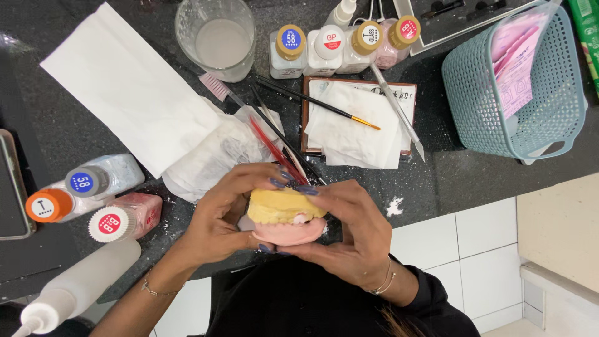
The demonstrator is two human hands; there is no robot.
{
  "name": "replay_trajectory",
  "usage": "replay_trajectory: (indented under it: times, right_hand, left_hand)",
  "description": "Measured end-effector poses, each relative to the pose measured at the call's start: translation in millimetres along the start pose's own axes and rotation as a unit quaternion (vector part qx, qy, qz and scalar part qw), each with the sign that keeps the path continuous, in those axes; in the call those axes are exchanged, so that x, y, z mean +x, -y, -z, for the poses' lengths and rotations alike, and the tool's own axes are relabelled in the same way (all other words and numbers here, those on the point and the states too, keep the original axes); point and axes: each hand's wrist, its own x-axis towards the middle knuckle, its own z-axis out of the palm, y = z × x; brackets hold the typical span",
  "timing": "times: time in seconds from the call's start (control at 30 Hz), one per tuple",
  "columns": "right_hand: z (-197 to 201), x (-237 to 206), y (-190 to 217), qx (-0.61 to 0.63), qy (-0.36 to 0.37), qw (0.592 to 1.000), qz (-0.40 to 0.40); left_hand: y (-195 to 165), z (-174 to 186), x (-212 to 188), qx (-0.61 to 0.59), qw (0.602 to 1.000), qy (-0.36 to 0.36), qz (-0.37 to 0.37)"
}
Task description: The person holds a yellow plaster dental model in one hand and uses a fine brush to apply and shape pink denture base material onto the model's teeth area, periodically wiping or picking at the material with a tool. At the end they press a pink denture base onto the model and turn it over to check the fit.
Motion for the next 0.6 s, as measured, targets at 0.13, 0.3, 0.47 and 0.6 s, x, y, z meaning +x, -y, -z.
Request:
replay_trajectory:
  times: [0.13, 0.3, 0.47, 0.6]
  right_hand:
    - [6, 9, 6, -0.061, 0.056, 0.995, 0.050]
    - [13, 16, -1, -0.020, 0.086, 0.995, 0.037]
    - [-1, 12, -14, 0.104, 0.054, 0.992, -0.042]
    - [-15, 7, -21, 0.216, 0.014, 0.971, -0.101]
  left_hand:
    - [7, 11, -8, 0.011, 1.000, -0.002, -0.007]
    - [17, 12, -9, 0.062, 0.996, -0.012, -0.058]
    - [10, 9, 1, 0.077, 0.995, -0.037, -0.044]
    - [-3, 5, 8, 0.045, 0.998, -0.050, 0.010]
